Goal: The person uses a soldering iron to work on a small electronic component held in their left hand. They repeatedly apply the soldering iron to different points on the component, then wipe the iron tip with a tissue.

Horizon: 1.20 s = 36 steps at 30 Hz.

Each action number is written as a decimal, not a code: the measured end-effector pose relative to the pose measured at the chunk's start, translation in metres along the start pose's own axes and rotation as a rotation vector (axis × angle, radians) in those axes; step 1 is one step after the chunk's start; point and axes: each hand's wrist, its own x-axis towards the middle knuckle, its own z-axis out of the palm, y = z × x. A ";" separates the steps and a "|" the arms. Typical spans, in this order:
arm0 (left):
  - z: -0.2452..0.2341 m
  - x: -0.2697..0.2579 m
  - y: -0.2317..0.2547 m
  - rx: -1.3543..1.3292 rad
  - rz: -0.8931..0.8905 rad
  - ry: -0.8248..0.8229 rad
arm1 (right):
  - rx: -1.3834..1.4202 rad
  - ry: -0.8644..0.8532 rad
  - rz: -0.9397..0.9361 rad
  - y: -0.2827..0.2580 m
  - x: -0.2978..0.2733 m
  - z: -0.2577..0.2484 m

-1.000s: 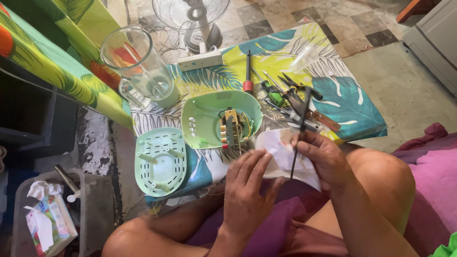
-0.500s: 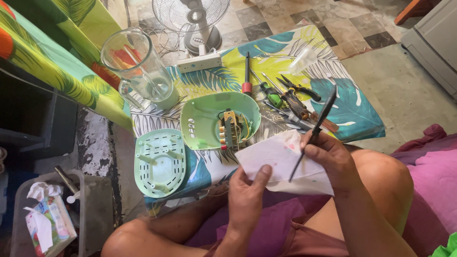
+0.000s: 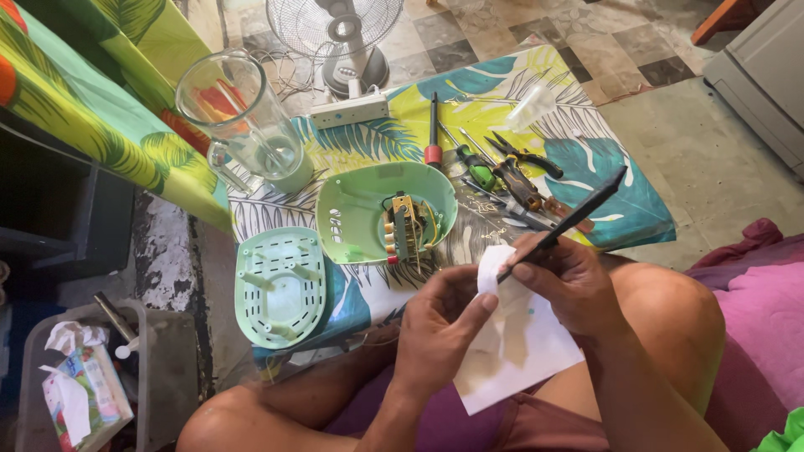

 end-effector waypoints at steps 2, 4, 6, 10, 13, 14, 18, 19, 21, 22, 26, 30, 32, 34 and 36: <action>-0.001 -0.003 0.009 0.282 -0.054 0.039 | -0.017 0.032 0.010 0.004 0.001 -0.001; 0.003 -0.003 0.015 0.385 0.296 0.058 | -0.047 0.057 -0.014 0.008 0.002 0.000; 0.005 -0.003 0.018 0.456 0.467 0.079 | -0.045 0.026 -0.038 0.009 0.003 0.002; 0.003 -0.002 0.022 0.520 0.507 0.096 | 0.031 -0.047 -0.115 -0.001 0.002 0.010; -0.001 -0.002 0.022 0.629 0.588 0.128 | 0.182 -0.231 -0.111 -0.010 -0.001 0.015; -0.001 -0.002 0.023 0.679 0.616 0.147 | 0.139 -0.215 -0.087 -0.010 0.000 0.018; -0.001 -0.002 0.023 0.826 0.724 0.203 | 0.193 -0.098 0.020 0.003 0.003 0.028; -0.002 -0.002 0.023 0.843 0.736 0.210 | 0.260 -0.056 0.050 0.007 0.003 0.029; -0.002 -0.002 0.023 0.874 0.787 0.222 | 0.281 0.004 0.113 0.016 0.002 0.030; -0.002 -0.002 0.022 0.888 0.825 0.226 | 0.292 0.034 0.145 0.019 0.002 0.029; 0.001 -0.002 0.014 0.776 0.777 0.270 | 0.355 0.070 0.142 0.029 0.000 0.028; 0.005 0.001 0.003 0.200 0.341 0.315 | 0.293 0.086 0.053 0.034 0.002 0.031; 0.005 0.000 -0.002 -0.103 0.177 0.258 | 0.187 0.104 -0.019 0.033 0.003 0.031; 0.001 -0.001 -0.008 -0.218 0.124 0.214 | 0.048 0.104 -0.097 0.033 0.005 0.031; -0.001 0.000 -0.015 -0.307 0.091 0.182 | -0.121 -0.017 -0.292 0.029 0.008 0.029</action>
